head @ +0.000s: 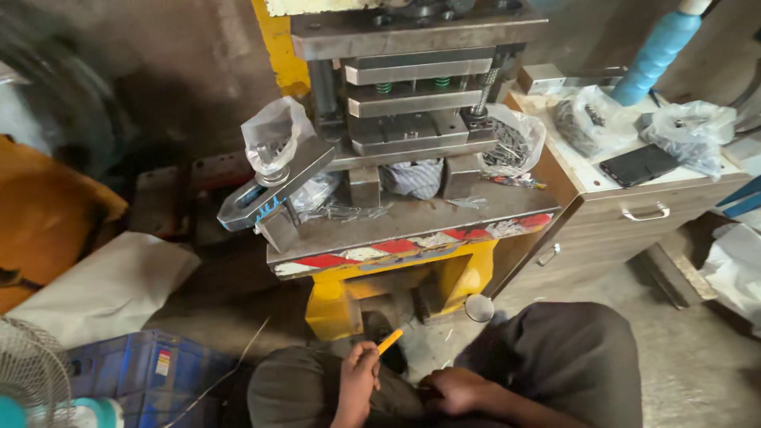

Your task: The person sits on the floor and operates a manual press machine. They repeatedly place small metal pieces into the press, use a yellow plastic tool to assist with positioning, and remove the processed pieces.

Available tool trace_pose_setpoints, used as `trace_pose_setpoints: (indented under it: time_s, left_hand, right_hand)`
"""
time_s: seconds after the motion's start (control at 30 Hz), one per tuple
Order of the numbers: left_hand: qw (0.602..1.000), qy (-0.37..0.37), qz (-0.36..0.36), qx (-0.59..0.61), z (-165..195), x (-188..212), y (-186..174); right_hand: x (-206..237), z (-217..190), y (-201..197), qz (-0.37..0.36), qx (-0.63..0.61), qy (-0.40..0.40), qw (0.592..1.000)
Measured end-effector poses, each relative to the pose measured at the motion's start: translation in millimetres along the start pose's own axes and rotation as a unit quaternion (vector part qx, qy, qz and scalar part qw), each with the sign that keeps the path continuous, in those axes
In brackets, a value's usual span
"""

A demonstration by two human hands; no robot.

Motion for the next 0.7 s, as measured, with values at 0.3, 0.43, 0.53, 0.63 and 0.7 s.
trace_pose_setpoints:
  time_s: [0.3,0.43,0.53,0.63,0.7]
  left_hand:
    - [0.998,-0.054,0.021,0.014,-3.5,-7.2,10.8]
    - [0.997,-0.055,0.020,-0.044,-7.7,-14.4,18.8]
    - [0.996,-0.057,0.012,-0.062,-13.2,-19.5,22.9]
    - [0.998,-0.048,-0.007,-0.048,-16.6,-19.9,26.2]
    - [0.998,-0.044,-0.015,-0.043,-16.6,-17.8,26.7]
  right_hand:
    - [-10.9,34.7,-6.7,-0.045,-0.119,0.072,0.989]
    - [-20.3,56.0,-7.5,-0.021,-0.123,0.055,0.991]
    - [-21.8,67.0,-7.9,0.012,-0.133,0.064,0.989]
    - [-18.2,68.3,-9.2,0.036,-0.128,0.065,0.989]
    - [-15.0,65.2,-11.1,0.044,-0.116,0.072,0.990]
Point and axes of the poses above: each hand's wrist, its own x-axis away from the middle knuckle, its own y-axis out of the palm, z = x × y, the point moved 6 cm from there along -x, towards the middle knuckle, and after that the axes turned 6 degrees about -x, right-handed, at the moved point
